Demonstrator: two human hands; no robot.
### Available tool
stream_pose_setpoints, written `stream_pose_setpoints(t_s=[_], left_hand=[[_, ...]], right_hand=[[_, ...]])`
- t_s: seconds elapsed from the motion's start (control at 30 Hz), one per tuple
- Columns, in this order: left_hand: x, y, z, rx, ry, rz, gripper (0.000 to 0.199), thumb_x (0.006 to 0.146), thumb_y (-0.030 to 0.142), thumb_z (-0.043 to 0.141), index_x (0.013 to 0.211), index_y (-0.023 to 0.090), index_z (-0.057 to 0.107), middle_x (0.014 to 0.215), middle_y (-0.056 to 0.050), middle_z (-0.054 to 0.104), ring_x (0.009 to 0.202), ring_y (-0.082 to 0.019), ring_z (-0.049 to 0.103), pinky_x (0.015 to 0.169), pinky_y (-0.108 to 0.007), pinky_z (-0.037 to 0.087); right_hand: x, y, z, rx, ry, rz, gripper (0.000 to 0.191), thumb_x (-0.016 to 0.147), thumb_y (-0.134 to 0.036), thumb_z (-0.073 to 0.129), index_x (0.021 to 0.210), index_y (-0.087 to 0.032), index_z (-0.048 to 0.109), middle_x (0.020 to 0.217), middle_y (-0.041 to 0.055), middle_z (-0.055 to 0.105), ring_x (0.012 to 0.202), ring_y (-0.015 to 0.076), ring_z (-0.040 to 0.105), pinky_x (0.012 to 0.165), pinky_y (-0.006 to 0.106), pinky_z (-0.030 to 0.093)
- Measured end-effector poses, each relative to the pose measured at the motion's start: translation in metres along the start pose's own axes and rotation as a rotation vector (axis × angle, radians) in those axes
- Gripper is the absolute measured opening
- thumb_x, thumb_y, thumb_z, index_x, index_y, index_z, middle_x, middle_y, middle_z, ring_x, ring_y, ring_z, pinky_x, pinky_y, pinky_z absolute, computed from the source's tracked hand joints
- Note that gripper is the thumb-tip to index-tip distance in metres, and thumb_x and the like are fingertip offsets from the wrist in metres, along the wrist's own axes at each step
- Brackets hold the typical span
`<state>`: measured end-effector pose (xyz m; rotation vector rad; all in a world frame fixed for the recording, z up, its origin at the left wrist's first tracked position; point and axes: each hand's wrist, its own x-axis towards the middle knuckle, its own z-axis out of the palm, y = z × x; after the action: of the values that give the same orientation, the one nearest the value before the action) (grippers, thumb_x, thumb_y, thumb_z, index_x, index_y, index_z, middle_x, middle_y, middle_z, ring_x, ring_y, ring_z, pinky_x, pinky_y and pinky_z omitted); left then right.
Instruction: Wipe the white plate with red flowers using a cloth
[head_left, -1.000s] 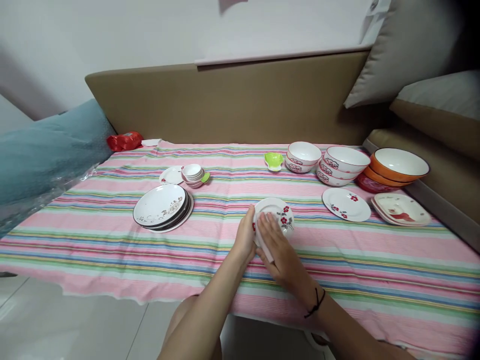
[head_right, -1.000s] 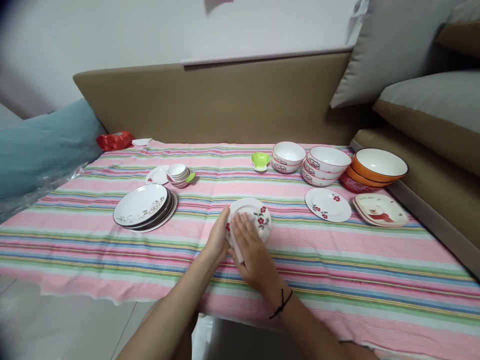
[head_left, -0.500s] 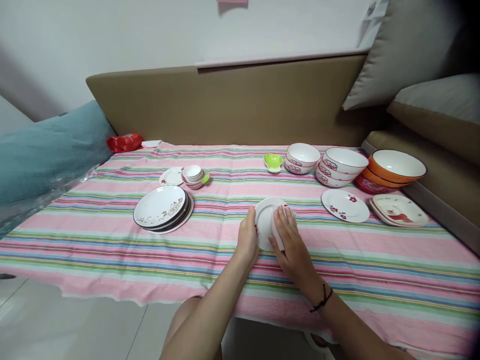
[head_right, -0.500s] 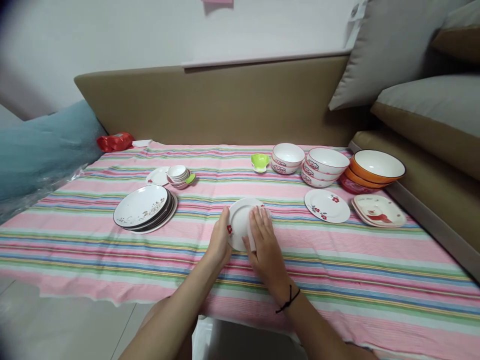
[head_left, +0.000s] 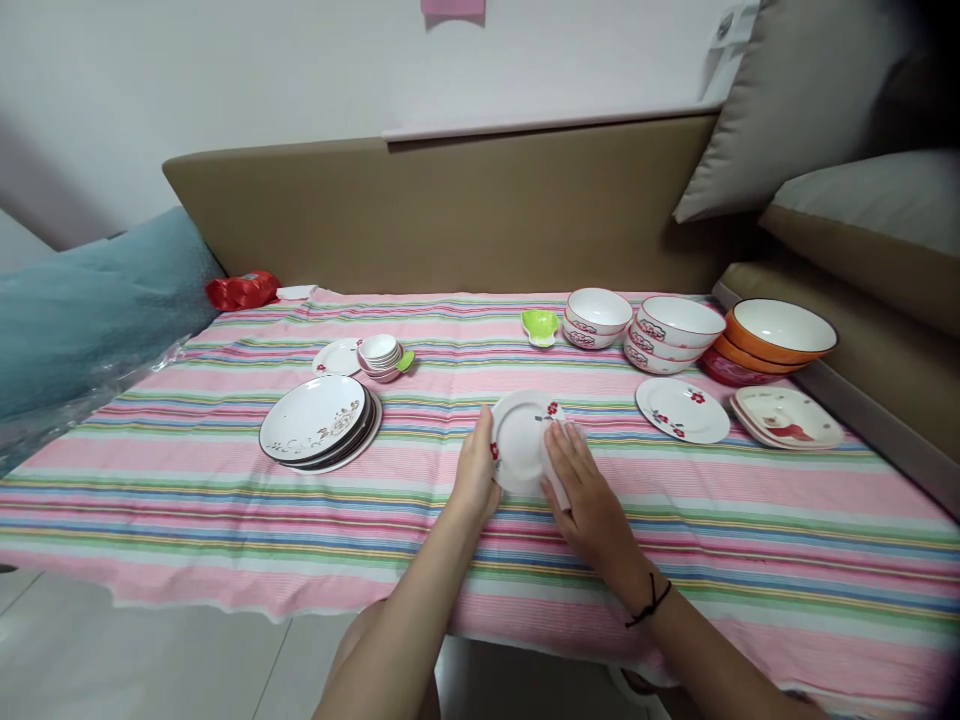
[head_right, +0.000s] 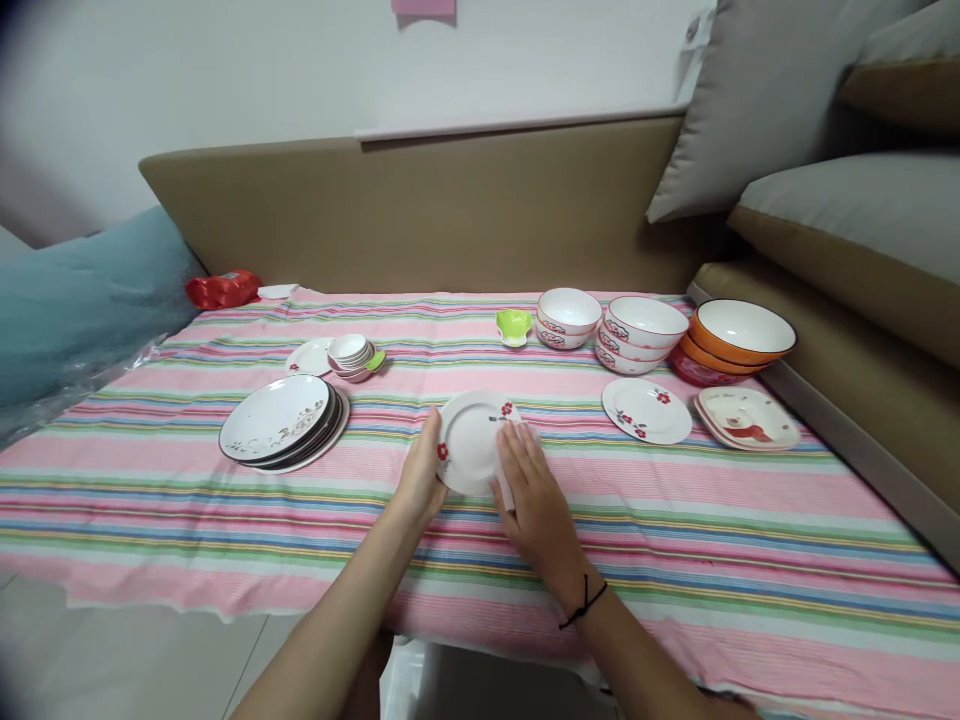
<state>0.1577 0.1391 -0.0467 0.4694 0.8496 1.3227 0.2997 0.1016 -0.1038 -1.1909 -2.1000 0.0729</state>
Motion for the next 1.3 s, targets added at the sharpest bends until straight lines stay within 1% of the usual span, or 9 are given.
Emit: stream_pose_setpoints(t_s=[0.1, 0.2, 0.53, 0.67, 0.77, 0.9, 1.07, 1.17, 1.3], left_hand=[[-0.007, -0.013, 0.004, 0.058, -0.035, -0.049, 0.046, 0.084, 0.052, 0.059, 0.102, 0.011, 0.07, 0.1, -0.013, 0.073, 0.099, -0.028, 0.067, 0.094, -0.037, 0.049], [-0.01, -0.017, 0.003, 0.043, -0.068, -0.108, 0.048, 0.087, 0.052, 0.055, 0.107, 0.011, 0.069, 0.106, -0.013, 0.072, 0.102, -0.027, 0.066, 0.095, -0.036, 0.048], [-0.013, -0.022, 0.004, -0.133, -0.139, -0.194, 0.048, 0.094, 0.048, 0.045, 0.119, 0.012, 0.065, 0.127, -0.011, 0.063, 0.125, -0.023, 0.053, 0.11, -0.032, 0.036], [-0.01, -0.015, 0.001, -0.189, -0.151, -0.273, 0.059, 0.094, 0.055, 0.036, 0.115, 0.009, 0.067, 0.119, -0.014, 0.067, 0.124, -0.025, 0.054, 0.111, -0.035, 0.036], [-0.003, 0.001, -0.001, -0.23, -0.114, -0.221, 0.06, 0.096, 0.053, 0.03, 0.116, 0.007, 0.065, 0.115, -0.014, 0.069, 0.122, -0.025, 0.055, 0.11, -0.038, 0.037], [0.001, 0.012, 0.0, -0.199, -0.089, -0.118, 0.056, 0.096, 0.051, 0.034, 0.116, 0.008, 0.065, 0.113, -0.014, 0.069, 0.121, -0.026, 0.056, 0.109, -0.039, 0.038], [-0.006, -0.005, 0.006, -0.142, -0.11, -0.184, 0.049, 0.094, 0.046, 0.042, 0.114, 0.008, 0.067, 0.112, -0.014, 0.07, 0.117, -0.027, 0.059, 0.109, -0.038, 0.038], [-0.009, -0.011, 0.006, -0.148, -0.12, -0.243, 0.05, 0.095, 0.046, 0.041, 0.113, 0.008, 0.067, 0.112, -0.015, 0.07, 0.115, -0.026, 0.06, 0.108, -0.037, 0.04], [-0.005, 0.0, 0.0, -0.203, -0.094, -0.23, 0.059, 0.094, 0.053, 0.037, 0.114, 0.006, 0.066, 0.111, -0.017, 0.07, 0.115, -0.028, 0.06, 0.106, -0.038, 0.041]], right_hand=[[0.006, -0.002, -0.001, 0.062, 0.04, 0.055, 0.065, 0.095, -0.02, 0.041, 0.153, -0.021, 0.011, 0.16, 0.011, 0.011, 0.147, 0.0319, 0.008, 0.115, 0.061, 0.023], [0.011, -0.012, -0.002, 0.122, 0.063, 0.072, 0.065, 0.095, -0.022, 0.043, 0.152, -0.023, 0.014, 0.16, 0.0119, 0.006, 0.146, 0.0329, 0.012, 0.114, 0.058, 0.028], [0.017, -0.015, 0.001, 0.141, 0.103, 0.016, 0.063, 0.093, -0.017, 0.042, 0.151, -0.023, 0.02, 0.151, 0.0104, 0.036, 0.143, 0.0291, 0.024, 0.114, 0.057, 0.031], [0.014, -0.019, 0.0, 0.21, -0.016, -0.065, 0.063, 0.092, -0.014, 0.041, 0.152, -0.021, 0.021, 0.153, 0.0085, 0.034, 0.144, 0.0262, 0.024, 0.114, 0.052, 0.033], [0.009, -0.017, -0.004, 0.201, -0.094, -0.136, 0.064, 0.09, -0.011, 0.04, 0.151, -0.02, 0.023, 0.154, 0.0075, 0.033, 0.144, 0.0254, 0.024, 0.115, 0.051, 0.033], [0.007, -0.008, -0.007, 0.1, -0.043, -0.04, 0.064, 0.09, -0.013, 0.039, 0.151, -0.021, 0.023, 0.153, 0.0068, 0.034, 0.144, 0.0258, 0.022, 0.116, 0.052, 0.032], [0.014, -0.008, -0.003, 0.122, 0.043, 0.05, 0.064, 0.095, -0.021, 0.04, 0.153, -0.023, 0.011, 0.159, 0.0061, 0.019, 0.147, 0.0291, 0.009, 0.115, 0.058, 0.027], [0.016, -0.017, -0.003, 0.176, 0.006, -0.039, 0.064, 0.094, -0.018, 0.039, 0.153, -0.022, 0.013, 0.158, 0.0054, 0.02, 0.147, 0.0284, 0.009, 0.116, 0.057, 0.025], [0.012, -0.026, -0.006, 0.206, -0.131, -0.219, 0.065, 0.089, -0.012, 0.04, 0.151, -0.017, 0.022, 0.155, 0.0066, 0.029, 0.146, 0.0263, 0.016, 0.116, 0.052, 0.029]])
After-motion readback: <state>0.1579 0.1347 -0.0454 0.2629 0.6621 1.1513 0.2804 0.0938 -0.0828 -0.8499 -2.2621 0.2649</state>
